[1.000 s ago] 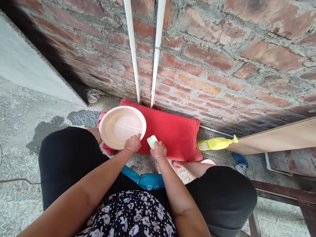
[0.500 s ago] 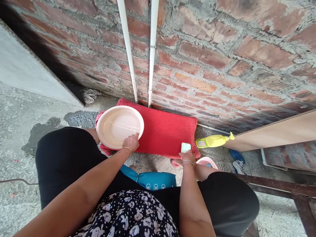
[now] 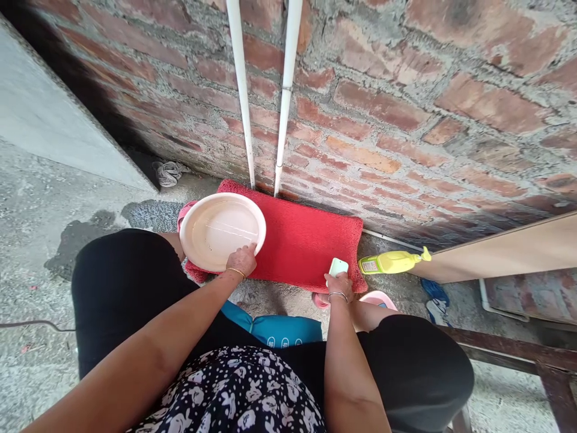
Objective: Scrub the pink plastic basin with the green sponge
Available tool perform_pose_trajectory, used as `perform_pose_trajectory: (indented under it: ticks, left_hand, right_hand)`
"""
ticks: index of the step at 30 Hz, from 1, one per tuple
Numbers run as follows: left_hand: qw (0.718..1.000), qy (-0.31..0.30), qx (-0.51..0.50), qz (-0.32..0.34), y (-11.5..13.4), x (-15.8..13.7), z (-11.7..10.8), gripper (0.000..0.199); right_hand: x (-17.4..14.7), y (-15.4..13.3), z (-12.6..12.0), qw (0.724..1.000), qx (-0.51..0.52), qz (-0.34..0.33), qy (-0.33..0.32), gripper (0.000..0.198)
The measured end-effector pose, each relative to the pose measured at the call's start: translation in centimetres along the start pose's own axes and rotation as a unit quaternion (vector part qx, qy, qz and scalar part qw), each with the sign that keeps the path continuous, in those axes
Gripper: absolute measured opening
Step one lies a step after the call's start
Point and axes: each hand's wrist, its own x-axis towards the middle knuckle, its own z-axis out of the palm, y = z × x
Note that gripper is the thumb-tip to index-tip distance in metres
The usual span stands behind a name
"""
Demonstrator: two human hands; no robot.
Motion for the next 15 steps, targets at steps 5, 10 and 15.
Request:
perform_pose_trajectory:
  ticks: [5, 10, 15]
  left_hand:
    - [1.0, -0.002, -0.004, -0.001, 0.0, -0.1, -0.1, 0.042]
    - [1.0, -0.008, -0.013, -0.002, 0.1, -0.2, -0.1, 0.041]
    - [1.0, -0.004, -0.013, -0.003, 0.1, -0.3, 0.0, 0.044]
  right_hand:
    - [0.3, 1.1, -0.3, 0.996, 0.046, 0.072, 0.036, 0.055]
    - [-2.4, -3.8, 1.8, 0.997, 0.006, -0.073, 0.016, 0.051]
    - [-6.0, -10.0, 5.1, 0.952, -0.088, -0.291, -0.017, 0.042]
